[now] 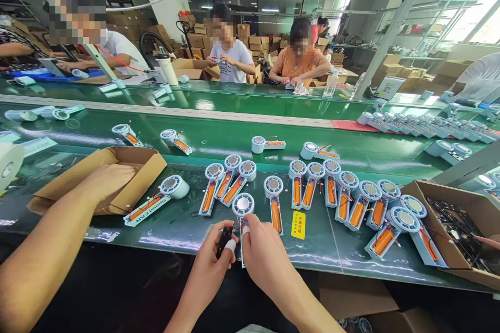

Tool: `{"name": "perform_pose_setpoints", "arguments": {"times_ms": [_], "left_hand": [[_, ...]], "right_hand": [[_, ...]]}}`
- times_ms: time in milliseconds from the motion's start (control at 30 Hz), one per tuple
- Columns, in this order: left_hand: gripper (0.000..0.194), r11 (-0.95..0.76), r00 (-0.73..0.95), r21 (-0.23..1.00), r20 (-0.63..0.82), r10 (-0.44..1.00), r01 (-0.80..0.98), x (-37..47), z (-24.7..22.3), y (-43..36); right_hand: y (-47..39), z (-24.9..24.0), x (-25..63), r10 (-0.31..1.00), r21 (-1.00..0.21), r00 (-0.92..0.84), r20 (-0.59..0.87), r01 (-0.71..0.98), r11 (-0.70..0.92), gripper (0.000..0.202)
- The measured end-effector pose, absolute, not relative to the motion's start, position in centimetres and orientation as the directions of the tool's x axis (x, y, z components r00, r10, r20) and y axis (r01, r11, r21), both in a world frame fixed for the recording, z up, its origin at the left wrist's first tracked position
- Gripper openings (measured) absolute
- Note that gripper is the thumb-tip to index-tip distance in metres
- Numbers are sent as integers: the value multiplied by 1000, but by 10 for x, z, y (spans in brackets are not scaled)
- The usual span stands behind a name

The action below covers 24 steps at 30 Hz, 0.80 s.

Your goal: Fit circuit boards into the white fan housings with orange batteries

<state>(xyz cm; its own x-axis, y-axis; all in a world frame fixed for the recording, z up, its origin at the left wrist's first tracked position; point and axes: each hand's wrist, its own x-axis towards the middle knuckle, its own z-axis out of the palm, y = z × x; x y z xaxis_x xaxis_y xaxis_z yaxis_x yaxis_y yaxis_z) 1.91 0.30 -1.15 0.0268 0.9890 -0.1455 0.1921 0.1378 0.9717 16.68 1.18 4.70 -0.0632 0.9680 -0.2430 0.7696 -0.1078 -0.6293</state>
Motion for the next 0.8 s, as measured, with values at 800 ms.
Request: {"name": "perform_pose_setpoints", "arguments": {"times_ms": [800], "left_hand": [[44,288,45,955,-285,957,-77,28,-8,15]], "right_hand": [[20,38,199,818,-647,-575,9,620,443,52]]}}
